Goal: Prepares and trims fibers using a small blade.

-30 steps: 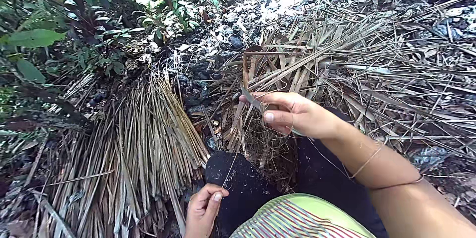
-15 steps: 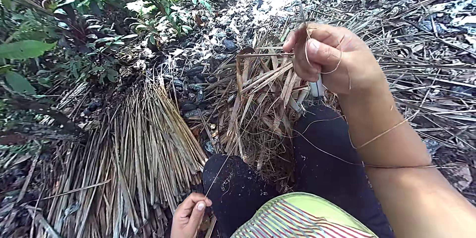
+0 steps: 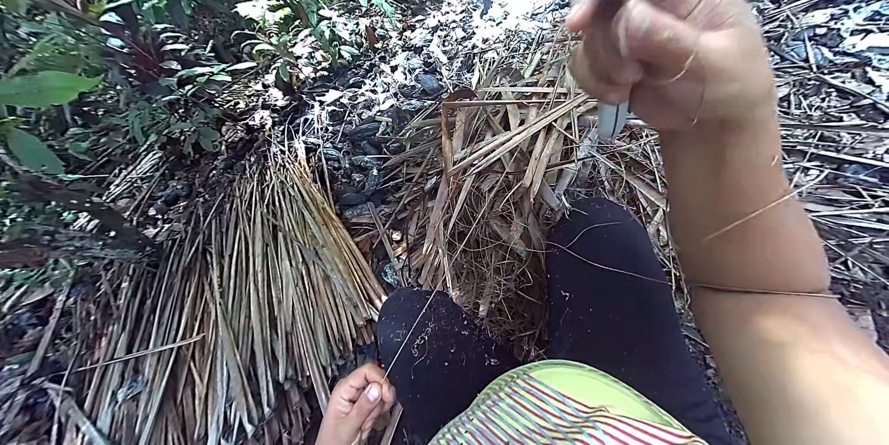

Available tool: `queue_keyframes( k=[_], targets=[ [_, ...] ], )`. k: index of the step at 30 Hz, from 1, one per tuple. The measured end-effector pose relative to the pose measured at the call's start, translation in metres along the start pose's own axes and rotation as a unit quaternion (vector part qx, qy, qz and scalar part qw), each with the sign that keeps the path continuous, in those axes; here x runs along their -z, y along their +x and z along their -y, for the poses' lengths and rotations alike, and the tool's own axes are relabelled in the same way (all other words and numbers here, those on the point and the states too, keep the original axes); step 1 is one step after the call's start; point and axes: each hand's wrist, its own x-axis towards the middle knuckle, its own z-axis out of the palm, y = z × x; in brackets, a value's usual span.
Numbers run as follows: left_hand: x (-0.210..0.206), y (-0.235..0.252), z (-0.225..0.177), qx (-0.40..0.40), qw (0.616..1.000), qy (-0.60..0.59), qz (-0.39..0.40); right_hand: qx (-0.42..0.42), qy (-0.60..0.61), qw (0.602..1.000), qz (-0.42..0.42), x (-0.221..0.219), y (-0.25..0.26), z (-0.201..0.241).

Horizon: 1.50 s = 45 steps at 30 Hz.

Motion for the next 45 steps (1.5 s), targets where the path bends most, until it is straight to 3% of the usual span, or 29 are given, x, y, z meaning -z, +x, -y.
queue_keyframes(
  k=[5,9,13,16,19,27,30,34,36,37,39,41,42,45],
  targets=[
    [0.005,-0.003,0.005,-0.004,0.999,-0.027,-0.047,0.016,-0.003,0.993,-0.117,0.030,-0.002,0.012],
    [0.002,0.005,0.004,-0.019,0.999,-0.036,-0.034,-0.063,-0.089,0.994,-0.031,-0.028,-0.029,0.003],
    [0.000,0.008,0.003,-0.012,0.999,-0.034,-0.018,-0.168,-0.016,0.980,0.101,-0.075,-0.035,-0.015],
    [0.001,0.004,0.003,-0.008,0.999,-0.031,-0.020,-0.157,0.117,0.976,0.094,-0.075,-0.024,-0.026],
    [0.003,-0.001,0.005,-0.008,0.999,-0.033,-0.023,-0.116,0.176,0.973,0.093,-0.062,-0.013,-0.027],
    [0.005,-0.003,0.007,-0.008,0.999,-0.039,-0.020,-0.109,0.171,0.974,0.101,-0.059,-0.005,-0.023],
    [0.010,-0.004,0.008,-0.003,0.999,-0.046,-0.020,-0.092,0.120,0.986,0.071,-0.048,0.004,-0.019],
    [0.013,0.002,0.008,-0.022,0.997,-0.047,-0.053,-0.057,0.071,0.994,-0.068,-0.018,0.011,-0.014],
    [0.009,0.012,0.002,-0.043,0.995,-0.001,-0.091,-0.075,0.044,0.990,-0.110,-0.025,0.004,-0.018],
    [0.005,0.020,-0.004,-0.048,0.992,0.035,-0.115,-0.103,0.030,0.990,-0.090,-0.042,-0.005,-0.024],
    [-0.010,0.037,-0.018,-0.037,0.980,0.114,-0.161,-0.208,0.010,0.977,0.043,-0.091,-0.029,-0.040],
    [-0.022,0.053,-0.029,-0.040,0.968,0.189,-0.160,-0.274,0.031,0.940,0.202,-0.137,-0.047,-0.060],
    [-0.026,0.057,-0.032,-0.053,0.963,0.221,-0.144,-0.277,0.052,0.928,0.243,-0.150,-0.050,-0.066],
    [-0.024,0.055,-0.033,-0.096,0.945,0.289,-0.117,-0.260,0.098,0.934,0.223,-0.148,-0.032,-0.065]
  ],
)
